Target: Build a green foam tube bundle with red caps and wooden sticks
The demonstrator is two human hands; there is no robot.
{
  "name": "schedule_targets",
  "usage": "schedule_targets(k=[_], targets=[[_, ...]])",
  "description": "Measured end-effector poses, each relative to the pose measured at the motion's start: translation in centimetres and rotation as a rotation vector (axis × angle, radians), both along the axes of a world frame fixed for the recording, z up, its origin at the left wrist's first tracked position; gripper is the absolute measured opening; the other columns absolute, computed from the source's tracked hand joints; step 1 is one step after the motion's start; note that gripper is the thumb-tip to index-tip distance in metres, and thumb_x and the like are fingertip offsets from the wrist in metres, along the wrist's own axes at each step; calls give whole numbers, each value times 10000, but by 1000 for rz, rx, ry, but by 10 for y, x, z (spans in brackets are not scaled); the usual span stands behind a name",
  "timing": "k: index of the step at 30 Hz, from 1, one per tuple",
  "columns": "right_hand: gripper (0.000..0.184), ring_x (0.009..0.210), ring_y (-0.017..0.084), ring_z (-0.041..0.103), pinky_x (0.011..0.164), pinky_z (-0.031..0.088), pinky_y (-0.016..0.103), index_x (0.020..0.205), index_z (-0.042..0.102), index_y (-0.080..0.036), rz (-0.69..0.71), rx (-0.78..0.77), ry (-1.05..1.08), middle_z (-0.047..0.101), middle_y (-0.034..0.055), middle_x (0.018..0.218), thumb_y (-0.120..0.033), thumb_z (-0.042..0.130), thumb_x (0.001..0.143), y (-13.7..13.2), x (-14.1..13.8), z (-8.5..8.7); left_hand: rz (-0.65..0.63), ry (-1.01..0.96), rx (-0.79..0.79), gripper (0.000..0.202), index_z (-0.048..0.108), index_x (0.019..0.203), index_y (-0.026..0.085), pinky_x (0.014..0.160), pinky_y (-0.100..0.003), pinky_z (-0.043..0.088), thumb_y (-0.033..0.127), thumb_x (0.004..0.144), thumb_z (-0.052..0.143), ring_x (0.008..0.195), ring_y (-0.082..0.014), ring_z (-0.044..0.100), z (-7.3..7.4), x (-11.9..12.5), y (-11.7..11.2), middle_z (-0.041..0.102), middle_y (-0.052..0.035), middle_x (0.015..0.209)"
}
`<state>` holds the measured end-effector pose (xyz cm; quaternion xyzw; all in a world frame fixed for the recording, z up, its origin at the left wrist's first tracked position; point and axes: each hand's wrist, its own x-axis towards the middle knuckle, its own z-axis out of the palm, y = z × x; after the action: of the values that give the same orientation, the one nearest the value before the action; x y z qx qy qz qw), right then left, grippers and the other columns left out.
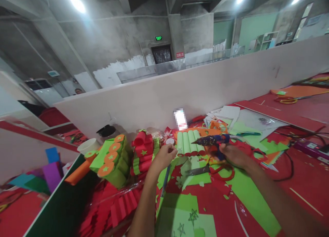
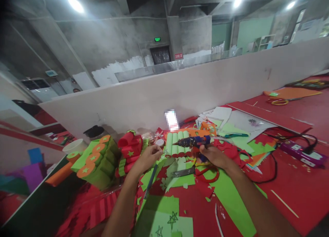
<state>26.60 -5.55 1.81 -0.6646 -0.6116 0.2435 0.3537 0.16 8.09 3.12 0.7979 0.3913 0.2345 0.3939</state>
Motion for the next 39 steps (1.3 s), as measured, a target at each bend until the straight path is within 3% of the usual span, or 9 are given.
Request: schedule_targets(k=[4,7,12,17,22,26,28,32,39], targets=[[322,605,168,518,548,408,270,743,508,-197,-99,78,-74,580,11,671,-516,495,789,9,7,14,-1,-20,-19,160,510,682,160,507,-210,320,310,736,504,538,-101,441,5,-1,-1,492,31,578],[186,657,178,540,583,397,264,788,510,-193,-191,107,-244,609,28,743,-378,509,776,12,15,24,-2,-21,-8,159,498,662,160,494,-208,296,303,733,502,525,-94,411,10,-3,-3,474,37,571],[346,741,257,630,622,404,300,903,592,-172,-234,-110,-531,673,111,794,-471,427,852,6,38,27,18,-7,60,163,512,644,159,508,-219,304,301,725,507,544,-105,414,15,-5,-4,489,27,579],[449,794,334,659,624,418,351,883,659,-117,-236,-347,-716,686,209,884,-510,443,847,4,61,5,24,10,56,128,517,651,165,520,-223,312,277,707,489,548,-115,438,15,-6,-3,506,24,585],[322,839,323,659,653,430,337,888,654,-117,-216,-396,-787,686,210,933,-414,570,794,8,64,-12,31,12,73,129,534,660,166,531,-227,318,275,704,482,562,-119,444,11,-6,-2,516,25,604],[414,945,325,624,733,442,360,1105,573,-117,-257,-269,-779,655,199,1033,-407,559,810,11,52,-2,23,20,73,140,536,658,162,528,-229,321,276,717,479,561,-118,444,10,-6,-2,513,23,600],[454,1070,322,562,818,432,379,1229,503,-152,-172,-109,-793,588,187,1183,-340,560,819,17,42,6,15,23,71,152,539,663,160,521,-229,319,288,725,484,556,-117,441,8,-6,-1,512,21,600],[504,1257,300,395,1000,309,447,1300,471,-254,185,139,-897,479,135,1336,-120,530,818,44,16,14,15,29,65,156,541,671,161,516,-227,315,296,731,489,548,-114,437,5,-6,1,508,26,591],[699,1353,280,247,1059,169,507,1314,455,-309,534,202,-922,366,91,1449,-6,589,698,83,-14,-1,29,5,48,95,522,671,161,517,-215,314,239,715,489,534,-102,434,10,-10,0,504,33,577]])
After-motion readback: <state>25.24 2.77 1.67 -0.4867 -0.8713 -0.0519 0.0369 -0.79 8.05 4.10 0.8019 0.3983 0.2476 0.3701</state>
